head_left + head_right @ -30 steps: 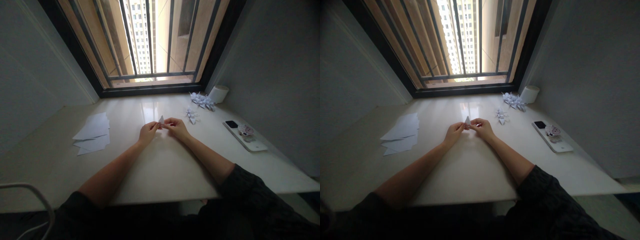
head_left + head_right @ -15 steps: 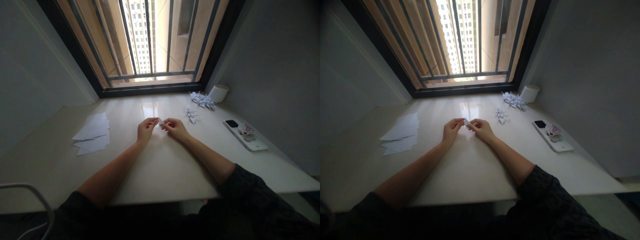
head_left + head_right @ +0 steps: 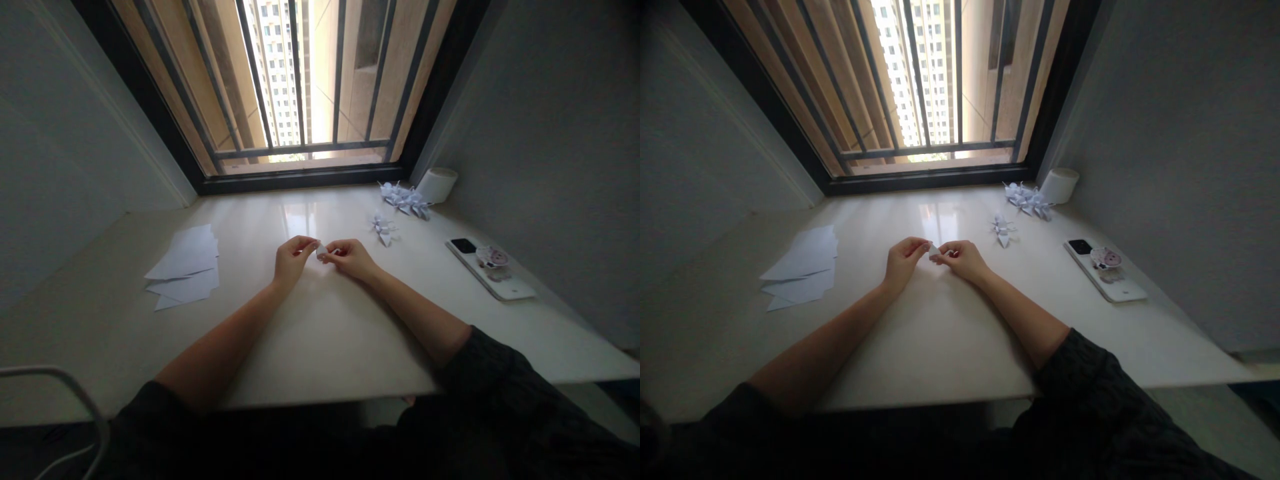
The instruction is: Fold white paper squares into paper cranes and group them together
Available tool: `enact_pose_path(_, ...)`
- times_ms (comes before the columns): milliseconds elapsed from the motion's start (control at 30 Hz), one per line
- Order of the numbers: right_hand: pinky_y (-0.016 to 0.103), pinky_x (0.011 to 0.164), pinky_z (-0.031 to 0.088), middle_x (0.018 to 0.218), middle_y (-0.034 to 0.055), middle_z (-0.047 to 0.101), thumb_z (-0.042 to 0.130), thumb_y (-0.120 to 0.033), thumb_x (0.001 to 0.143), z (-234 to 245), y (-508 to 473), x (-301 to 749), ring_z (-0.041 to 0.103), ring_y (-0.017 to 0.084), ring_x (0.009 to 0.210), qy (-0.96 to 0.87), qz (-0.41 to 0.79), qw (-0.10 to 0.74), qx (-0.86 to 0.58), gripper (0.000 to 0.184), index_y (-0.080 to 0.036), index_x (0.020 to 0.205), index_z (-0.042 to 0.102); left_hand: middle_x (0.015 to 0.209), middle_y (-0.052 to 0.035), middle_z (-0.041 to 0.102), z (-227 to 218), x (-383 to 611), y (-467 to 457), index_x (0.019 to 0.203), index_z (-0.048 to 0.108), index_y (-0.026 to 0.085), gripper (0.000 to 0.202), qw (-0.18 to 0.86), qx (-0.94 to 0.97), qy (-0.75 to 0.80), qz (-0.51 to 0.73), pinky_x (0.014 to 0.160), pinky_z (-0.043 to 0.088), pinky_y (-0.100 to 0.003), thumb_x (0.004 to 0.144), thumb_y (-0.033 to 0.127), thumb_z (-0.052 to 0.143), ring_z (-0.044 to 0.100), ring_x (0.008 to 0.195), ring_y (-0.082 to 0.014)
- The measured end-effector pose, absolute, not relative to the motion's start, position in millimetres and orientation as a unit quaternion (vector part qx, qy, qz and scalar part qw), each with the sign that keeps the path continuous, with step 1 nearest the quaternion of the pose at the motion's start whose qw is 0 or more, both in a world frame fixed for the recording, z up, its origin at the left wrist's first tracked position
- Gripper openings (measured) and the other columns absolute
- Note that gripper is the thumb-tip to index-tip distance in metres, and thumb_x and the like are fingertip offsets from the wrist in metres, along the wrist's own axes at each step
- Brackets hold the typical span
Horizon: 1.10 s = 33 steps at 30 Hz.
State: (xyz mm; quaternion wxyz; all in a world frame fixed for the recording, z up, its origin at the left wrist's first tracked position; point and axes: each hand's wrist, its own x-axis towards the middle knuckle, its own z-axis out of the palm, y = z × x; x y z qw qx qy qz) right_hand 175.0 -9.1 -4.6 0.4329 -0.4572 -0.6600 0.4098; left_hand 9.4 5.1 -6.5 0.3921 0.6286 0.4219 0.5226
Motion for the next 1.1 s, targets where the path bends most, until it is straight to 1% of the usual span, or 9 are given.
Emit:
enact_pose_path(267, 0.023, 0.044, 0.029, 0.064, 0.0035, 0.070, 0.069, -0.051, 0.065, -5.2, -8.6, 175.1, 0.044, 0.008, 0.044, -0.653, 0.381, 0.440, -0.486, 0.034, -0.018, 0.073, 0.073, 0.074, -0.0020, 0.065, -4.3, 10.4, 3.7, 0.076, 0.062, 0.018, 0.023, 0.389, 0.619, 0.431, 0.529, 0.066, 0.047, -0.026, 0.072, 0.040, 0.065, 0.061, 0.072, -0.0139)
enact_pose_path(433, 0.024, 0.047, 0.035, 0.069, 0.0059, 0.071, 0.070, -0.051, 0.064, -5.9, -6.4, 174.8, 0.054, 0.012, 0.049, -0.620, 0.411, 0.470, -0.476, 0.035, -0.018, 0.073, 0.072, 0.073, -0.0023, 0.065, -0.1, 10.8, 1.5, 0.076, 0.059, 0.017, 0.023, 0.405, 0.593, 0.439, 0.540, 0.064, 0.046, -0.024, 0.075, 0.040, 0.062, 0.061, 0.070, -0.0132)
enact_pose_path(600, 0.025, 0.052, 0.041, 0.070, 0.0071, 0.072, 0.073, -0.049, 0.062, -4.4, -5.8, 175.3, 0.060, 0.014, 0.054, -0.582, 0.434, 0.504, -0.468, 0.034, -0.016, 0.072, 0.071, 0.075, -0.0040, 0.067, 0.5, 10.7, 1.5, 0.076, 0.059, 0.016, 0.026, 0.408, 0.577, 0.449, 0.546, 0.064, 0.046, -0.025, 0.076, 0.042, 0.061, 0.063, 0.072, -0.0141)
enact_pose_path(700, 0.026, 0.056, 0.044, 0.070, 0.0069, 0.072, 0.074, -0.047, 0.061, -3.0, -6.8, 175.2, 0.063, 0.015, 0.058, -0.572, 0.444, 0.510, -0.464, 0.033, -0.016, 0.072, 0.071, 0.082, -0.0062, 0.070, -0.4, 11.1, 2.7, 0.084, 0.064, 0.016, 0.027, 0.423, 0.580, 0.437, 0.542, 0.068, 0.048, -0.027, 0.074, 0.042, 0.063, 0.064, 0.076, -0.0152)
enact_pose_path(800, 0.026, 0.059, 0.046, 0.071, 0.0067, 0.072, 0.075, -0.046, 0.060, -1.6, -7.8, 174.6, 0.064, 0.016, 0.062, -0.569, 0.452, 0.514, -0.456, 0.032, -0.016, 0.070, 0.070, 0.091, -0.0072, 0.071, -2.4, 11.4, 4.6, 0.094, 0.067, 0.017, 0.032, 0.440, 0.595, 0.408, 0.536, 0.075, 0.049, -0.029, 0.072, 0.039, 0.066, 0.065, 0.083, -0.0168)
enact_pose_path(867, 0.026, 0.059, 0.046, 0.071, 0.0065, 0.072, 0.075, -0.046, 0.060, -0.6, -8.5, 174.1, 0.063, 0.015, 0.062, -0.569, 0.454, 0.514, -0.453, 0.032, -0.016, 0.070, 0.071, 0.093, -0.0072, 0.071, -3.6, 11.5, 5.3, 0.092, 0.069, 0.018, 0.030, 0.441, 0.611, 0.395, 0.526, 0.078, 0.049, -0.031, 0.071, 0.038, 0.067, 0.065, 0.086, -0.0179)
enact_pose_path(933, 0.025, 0.055, 0.044, 0.070, 0.0061, 0.071, 0.074, -0.047, 0.060, 0.0, -9.2, 173.8, 0.061, 0.014, 0.057, -0.570, 0.453, 0.508, -0.460, 0.033, -0.016, 0.072, 0.071, 0.092, -0.0069, 0.071, -3.7, 11.6, 5.0, 0.086, 0.071, 0.017, 0.026, 0.437, 0.619, 0.397, 0.518, 0.079, 0.050, -0.032, 0.071, 0.038, 0.068, 0.065, 0.084, -0.0182)
enact_pose_path(1033, 0.024, 0.046, 0.037, 0.065, 0.0042, 0.070, 0.074, -0.050, 0.059, -1.0, -9.6, 174.4, 0.052, 0.011, 0.048, -0.578, 0.431, 0.495, -0.485, 0.038, -0.016, 0.077, 0.073, 0.088, -0.0061, 0.072, -2.0, 11.9, 3.1, 0.079, 0.071, 0.017, 0.022, 0.437, 0.603, 0.411, 0.526, 0.080, 0.050, -0.033, 0.069, 0.037, 0.068, 0.065, 0.081, -0.0182)
enact_pose_path(1100, 0.023, 0.044, 0.034, 0.063, 0.0026, 0.069, 0.074, -0.050, 0.058, -2.9, -9.0, 175.4, 0.049, 0.010, 0.046, -0.598, 0.404, 0.480, -0.498, 0.040, -0.017, 0.080, 0.074, 0.088, -0.0061, 0.072, -0.7, 12.2, 1.9, 0.077, 0.070, 0.017, 0.021, 0.444, 0.592, 0.412, 0.532, 0.081, 0.050, -0.034, 0.069, 0.036, 0.069, 0.065, 0.081, -0.0182)
